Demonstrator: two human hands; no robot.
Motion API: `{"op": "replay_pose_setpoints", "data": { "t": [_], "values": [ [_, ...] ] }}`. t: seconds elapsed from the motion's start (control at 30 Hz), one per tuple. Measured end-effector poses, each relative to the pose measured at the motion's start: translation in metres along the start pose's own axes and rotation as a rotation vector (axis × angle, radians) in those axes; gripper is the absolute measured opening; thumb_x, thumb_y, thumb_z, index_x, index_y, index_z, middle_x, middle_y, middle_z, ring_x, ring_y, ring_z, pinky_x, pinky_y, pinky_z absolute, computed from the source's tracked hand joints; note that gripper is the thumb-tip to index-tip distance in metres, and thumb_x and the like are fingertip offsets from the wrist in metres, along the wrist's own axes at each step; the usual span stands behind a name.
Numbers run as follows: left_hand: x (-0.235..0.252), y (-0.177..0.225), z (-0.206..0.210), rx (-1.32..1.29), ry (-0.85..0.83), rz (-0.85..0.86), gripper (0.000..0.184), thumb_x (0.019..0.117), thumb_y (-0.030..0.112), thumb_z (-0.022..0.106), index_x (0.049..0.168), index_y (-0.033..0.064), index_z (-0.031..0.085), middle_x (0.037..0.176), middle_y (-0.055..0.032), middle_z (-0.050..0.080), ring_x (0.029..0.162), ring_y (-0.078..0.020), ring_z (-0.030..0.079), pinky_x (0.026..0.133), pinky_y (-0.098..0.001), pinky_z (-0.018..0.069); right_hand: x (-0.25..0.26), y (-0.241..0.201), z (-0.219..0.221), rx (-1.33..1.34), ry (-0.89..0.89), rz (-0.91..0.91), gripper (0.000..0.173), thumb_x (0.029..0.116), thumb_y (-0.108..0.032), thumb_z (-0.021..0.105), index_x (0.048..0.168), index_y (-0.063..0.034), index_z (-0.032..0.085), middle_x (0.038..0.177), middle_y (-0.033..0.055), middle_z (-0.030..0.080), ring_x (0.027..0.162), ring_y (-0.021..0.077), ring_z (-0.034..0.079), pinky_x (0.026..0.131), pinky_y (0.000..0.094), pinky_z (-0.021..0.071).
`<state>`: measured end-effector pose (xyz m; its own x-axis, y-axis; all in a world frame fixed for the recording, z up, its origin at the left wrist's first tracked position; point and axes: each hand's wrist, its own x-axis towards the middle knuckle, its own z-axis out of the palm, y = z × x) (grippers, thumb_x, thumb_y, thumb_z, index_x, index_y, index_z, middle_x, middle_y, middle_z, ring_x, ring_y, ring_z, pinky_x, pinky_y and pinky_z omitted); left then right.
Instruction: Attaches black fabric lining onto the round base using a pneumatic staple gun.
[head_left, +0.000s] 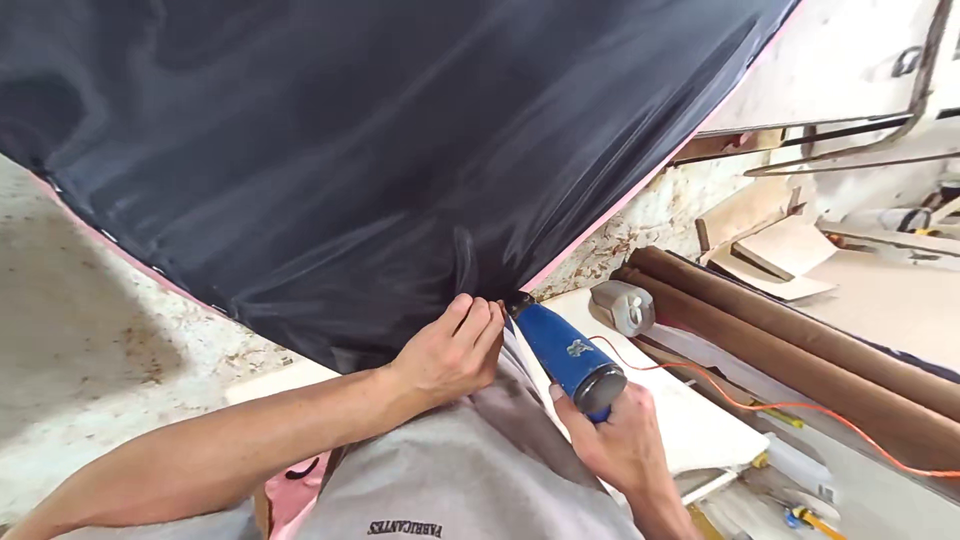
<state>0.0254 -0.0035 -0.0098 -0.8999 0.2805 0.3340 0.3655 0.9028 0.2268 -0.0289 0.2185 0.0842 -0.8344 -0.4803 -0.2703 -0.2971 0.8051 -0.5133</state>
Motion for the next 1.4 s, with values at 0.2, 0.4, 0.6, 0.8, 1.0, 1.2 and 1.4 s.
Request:
{"op": "replay_pose_setpoints", "data": {
  "t": [0.2,0.4,0.6,0.8,1.0,1.2,1.4],
  "values": [
    [-0.001,0.0,0.002,-0.017,0.029,-0.011,0.026,0.1041,-0.002,0.043,0.111,-0.0056,0.067,0.103,-0.0184,0.072,0.093,-0.0307,0.068,0.09,-0.0418,0.0514,0.003,0.006,-0.016,-0.049,-0.005,-0.064,0.038,0.0897,-0.041,0.064,0.104,-0.0075,0.074,0.079,-0.0005,0.074,0.072,-0.0004,0.068,0.063,0.0207,0.0552],
    [0.005,0.002,-0.004,-0.023,0.018,-0.105,0.026,0.1049,0.003,0.044,0.11,-0.0029,0.069,0.101,-0.0151,0.072,0.089,-0.0304,0.067,0.086,-0.0448,0.0512,-0.006,0.052,-0.081,0.266,0.228,0.132,0.031,0.0921,-0.041,0.073,0.106,-0.0138,0.068,0.084,-0.0077,0.073,0.071,0.004,0.07,0.064,0.0273,0.0627],
    [0.078,0.023,-0.012,-0.037,0.095,-0.289,0.025,0.1034,0.011,0.051,0.12,0.0027,0.069,0.105,-0.0133,0.072,0.095,-0.0309,0.067,0.087,-0.0442,0.0494,0.075,0.131,-0.13,0.377,0.205,0.143,0.022,0.092,-0.029,0.07,0.097,-0.0076,0.068,0.07,-0.0042,0.069,0.058,0.0089,0.067,0.055,0.0304,0.0603],
    [0.209,0.038,0.049,-0.056,0.051,-0.604,0.049,0.1061,0.032,0.052,0.148,0.0073,0.053,0.152,-0.0143,0.055,0.143,-0.0314,0.05,0.115,-0.0505,0.0424,0.173,0.202,-0.164,0.369,0.036,0.046,0.022,0.0903,-0.028,0.07,0.097,-0.007,0.068,0.072,-0.0052,0.07,0.059,0.0055,0.067,0.056,0.0268,0.0602],
    [0.281,0.031,0.109,-0.019,-0.088,-0.722,0.069,0.1039,0.046,0.047,0.16,0.0091,0.035,0.17,-0.011,0.027,0.158,-0.0275,0.022,0.126,-0.054,0.0223,0.208,0.242,-0.196,0.346,-0.111,-0.011,0.02,0.0892,-0.029,0.07,0.094,-0.0102,0.069,0.07,-0.0069,0.069,0.057,0.0033,0.066,0.054,0.0234,0.0584],
    [0.316,0.032,0.126,-0.054,-0.055,-0.648,0.066,0.1029,0.039,0.05,0.158,0.0052,0.037,0.167,-0.0145,0.033,0.157,-0.0283,0.026,0.127,-0.0527,0.0231,0.207,0.249,-0.222,0.352,-0.119,-0.024,0.019,0.0856,-0.029,0.074,0.092,-0.0111,0.071,0.071,-0.005,0.072,0.059,0.0064,0.069,0.055,0.0263,0.0606],
    [0.379,-0.006,0.137,-0.116,-0.268,-0.678,0.09,0.0949,0.051,0.059,0.163,0.0051,0.024,0.172,-0.0159,0.015,0.16,-0.0288,0.01,0.128,-0.0524,0.0119,0.217,0.251,-0.226,0.402,-0.13,-0.019,0.019,0.0846,-0.027,0.075,0.093,-0.0098,0.072,0.072,-0.0026,0.072,0.06,0.009,0.069,0.056,0.0279,0.0611]
  ]
}}
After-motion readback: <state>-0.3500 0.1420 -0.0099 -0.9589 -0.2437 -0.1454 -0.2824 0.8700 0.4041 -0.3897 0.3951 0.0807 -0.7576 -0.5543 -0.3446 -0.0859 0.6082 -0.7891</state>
